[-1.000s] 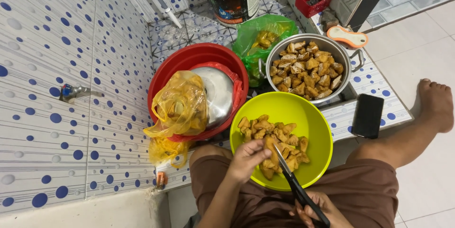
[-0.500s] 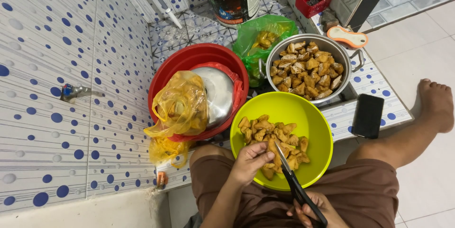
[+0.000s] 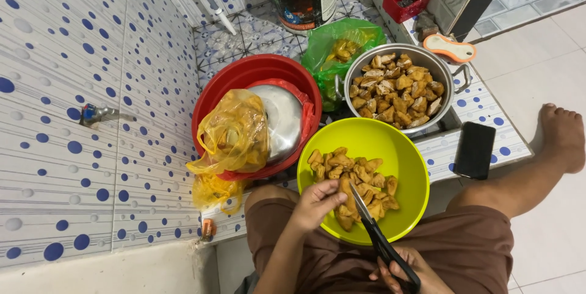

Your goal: Cutting pieces of fried tofu with scissors and placing them into a bowl.

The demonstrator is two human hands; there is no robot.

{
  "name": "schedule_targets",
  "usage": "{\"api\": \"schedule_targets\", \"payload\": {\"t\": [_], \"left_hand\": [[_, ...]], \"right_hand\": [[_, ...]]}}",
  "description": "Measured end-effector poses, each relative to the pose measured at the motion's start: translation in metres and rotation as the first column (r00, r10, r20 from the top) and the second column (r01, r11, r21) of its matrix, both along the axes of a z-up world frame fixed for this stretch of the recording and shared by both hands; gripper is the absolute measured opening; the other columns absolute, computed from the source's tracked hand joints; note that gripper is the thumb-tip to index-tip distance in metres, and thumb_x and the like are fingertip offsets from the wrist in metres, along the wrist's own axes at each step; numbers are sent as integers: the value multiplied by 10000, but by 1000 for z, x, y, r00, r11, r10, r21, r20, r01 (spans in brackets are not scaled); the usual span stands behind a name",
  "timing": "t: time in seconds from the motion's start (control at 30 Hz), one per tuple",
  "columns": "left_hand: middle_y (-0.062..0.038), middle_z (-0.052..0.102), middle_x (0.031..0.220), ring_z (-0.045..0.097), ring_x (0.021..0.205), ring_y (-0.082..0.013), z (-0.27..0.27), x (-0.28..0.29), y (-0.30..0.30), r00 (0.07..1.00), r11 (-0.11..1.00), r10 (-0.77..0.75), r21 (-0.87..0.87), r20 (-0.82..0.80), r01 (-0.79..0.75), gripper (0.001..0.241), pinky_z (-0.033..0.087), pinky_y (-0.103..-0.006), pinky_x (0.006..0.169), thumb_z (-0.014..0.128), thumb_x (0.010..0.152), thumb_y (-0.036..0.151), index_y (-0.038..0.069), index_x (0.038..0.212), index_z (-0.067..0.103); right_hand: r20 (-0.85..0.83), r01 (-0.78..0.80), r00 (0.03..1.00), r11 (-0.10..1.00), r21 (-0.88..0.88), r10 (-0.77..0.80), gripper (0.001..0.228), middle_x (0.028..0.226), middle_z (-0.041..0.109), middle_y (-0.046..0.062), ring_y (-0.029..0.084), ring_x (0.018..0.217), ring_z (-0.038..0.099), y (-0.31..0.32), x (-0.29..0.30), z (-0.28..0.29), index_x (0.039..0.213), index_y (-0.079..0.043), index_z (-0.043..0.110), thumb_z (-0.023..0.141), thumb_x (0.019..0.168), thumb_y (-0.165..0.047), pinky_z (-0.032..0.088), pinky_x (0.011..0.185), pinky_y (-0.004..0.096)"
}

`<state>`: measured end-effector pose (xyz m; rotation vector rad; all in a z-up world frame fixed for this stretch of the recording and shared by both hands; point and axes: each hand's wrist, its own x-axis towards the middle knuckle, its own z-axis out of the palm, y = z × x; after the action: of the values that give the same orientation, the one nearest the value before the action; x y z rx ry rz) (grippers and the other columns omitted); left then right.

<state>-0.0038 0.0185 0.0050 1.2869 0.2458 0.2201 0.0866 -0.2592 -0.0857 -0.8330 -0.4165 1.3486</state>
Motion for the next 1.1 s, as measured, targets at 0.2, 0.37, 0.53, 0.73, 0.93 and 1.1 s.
{"api": "schedule_targets", "payload": {"t": [0.2,0.37,0.53,0.73,0.93,1.1], "left_hand": [[-88,731,1085,670,886,-122,-26,1,18,977,974,180,158,-117,-161,347,544,-215,810,661,950,38,-74,1279,650],[-98,745,1194,717,1022,-206,-24,-1,24,896,845,315,523,-313,-115,403,562,-284,887,642,941,192,6,1298,646],[-82,650,1101,645,890,-173,-47,-10,46,895,761,444,545,-39,-353,577,574,-285,809,674,936,108,116,1487,504],[-24,743,1156,705,1073,-156,33,-42,123,631,566,770,555,-93,-609,259,576,-315,972,643,966,194,146,1216,693],[-85,759,1119,707,1017,-193,5,-57,217,545,484,823,702,-161,-522,323,546,-295,888,539,954,115,35,1219,705],[-60,755,1147,709,1081,-251,-84,-60,286,517,455,786,883,-338,-114,332,563,-399,943,566,923,231,228,1226,701]], "right_hand": [[84,-110,991,994,21,108,569,738,636,114,193,611,627,-2,2,1,1002,52,672,772,862,-490,547,963,472],[113,-164,981,986,41,159,620,798,616,126,209,654,599,-5,13,-6,1029,53,620,723,892,-542,536,878,441],[62,-153,987,977,149,145,567,754,623,124,227,689,616,-5,22,-13,1049,92,648,704,943,-462,521,977,534],[42,-122,992,967,223,116,581,901,608,167,208,672,617,-1,20,-28,1045,118,630,706,970,-453,547,937,571],[17,-95,995,955,279,94,521,968,601,195,216,708,631,1,16,-27,1150,110,603,676,1007,-385,547,938,600],[26,-73,997,962,261,69,492,928,615,188,220,695,637,1,18,-30,1088,107,628,687,993,-372,556,916,603]]}}
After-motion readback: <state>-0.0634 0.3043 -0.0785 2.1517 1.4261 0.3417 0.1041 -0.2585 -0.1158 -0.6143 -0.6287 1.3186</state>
